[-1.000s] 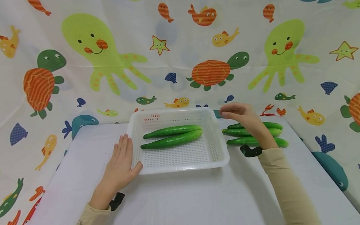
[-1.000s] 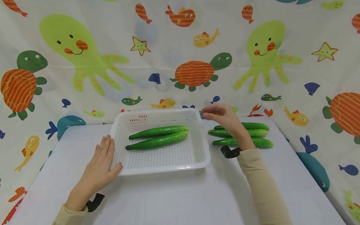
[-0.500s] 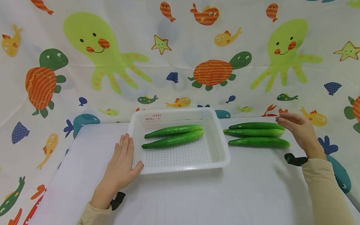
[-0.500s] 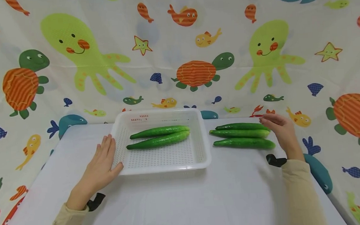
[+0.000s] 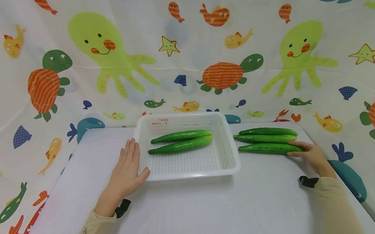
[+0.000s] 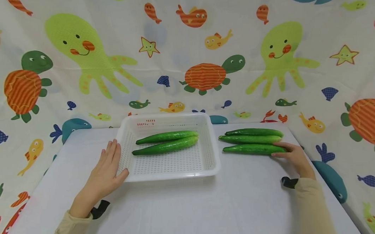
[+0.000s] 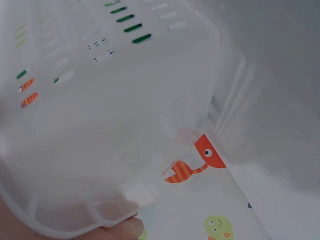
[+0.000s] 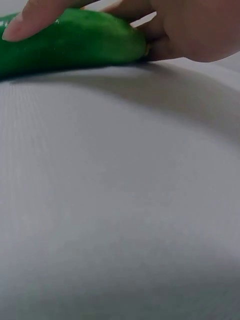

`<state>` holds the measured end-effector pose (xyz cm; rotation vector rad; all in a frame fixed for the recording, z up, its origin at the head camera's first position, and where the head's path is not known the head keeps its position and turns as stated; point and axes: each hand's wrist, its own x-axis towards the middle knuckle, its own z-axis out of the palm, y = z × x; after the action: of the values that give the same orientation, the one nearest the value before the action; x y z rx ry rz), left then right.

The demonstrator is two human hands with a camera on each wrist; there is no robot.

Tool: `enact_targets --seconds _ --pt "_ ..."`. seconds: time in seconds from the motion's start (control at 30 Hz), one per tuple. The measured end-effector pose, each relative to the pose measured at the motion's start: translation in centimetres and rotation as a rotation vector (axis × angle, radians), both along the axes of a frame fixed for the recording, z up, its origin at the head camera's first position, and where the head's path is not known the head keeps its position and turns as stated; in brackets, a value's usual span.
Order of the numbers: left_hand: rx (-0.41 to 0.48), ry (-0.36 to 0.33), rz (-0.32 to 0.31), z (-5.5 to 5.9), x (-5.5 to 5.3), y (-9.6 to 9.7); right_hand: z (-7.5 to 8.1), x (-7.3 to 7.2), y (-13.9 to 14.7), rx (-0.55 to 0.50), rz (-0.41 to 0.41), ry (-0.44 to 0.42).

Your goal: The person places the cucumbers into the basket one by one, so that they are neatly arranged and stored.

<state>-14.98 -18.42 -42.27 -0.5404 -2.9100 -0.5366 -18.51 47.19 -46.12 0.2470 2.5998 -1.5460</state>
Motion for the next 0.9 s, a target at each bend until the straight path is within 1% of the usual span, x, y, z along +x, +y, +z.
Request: enact_targets --seconds 0.17,0.27,0.4,0.63,0.73,0.83,0.9 --pt "-0.003 -0.017 0.008 0.1 0.3 -0.1 -0.4 -0.1 -0.4 0.047 0.026 -0.037" --pt "-0.005 -0.015 0.01 0.1 0.3 -0.2 -0.5 -0.1 -0.3 0.08 0.028 -0.039" --pt "-0.006 -0.012 0.01 0.2 0.2 -0.1 -0.1 0.3 -0.3 0.11 0.027 -0.028" --pt "-0.001 -0.006 0.013 0.1 0.0 0.0 1.5 0.9 -0.5 0.122 0.032 -0.033" --pt "0.004 0.001 0.009 0.1 0.0 0.1 2.5 0.9 -0.6 0.159 0.022 -0.002" --pt "0.001 0.004 0.007 0.1 0.0 0.1 3.6 0.9 -0.7 0.199 0.013 0.054" --pt "-0.001 0.003 0.007 0.1 0.0 0.1 4.6 0.8 -1.0 0.206 0.01 0.084"
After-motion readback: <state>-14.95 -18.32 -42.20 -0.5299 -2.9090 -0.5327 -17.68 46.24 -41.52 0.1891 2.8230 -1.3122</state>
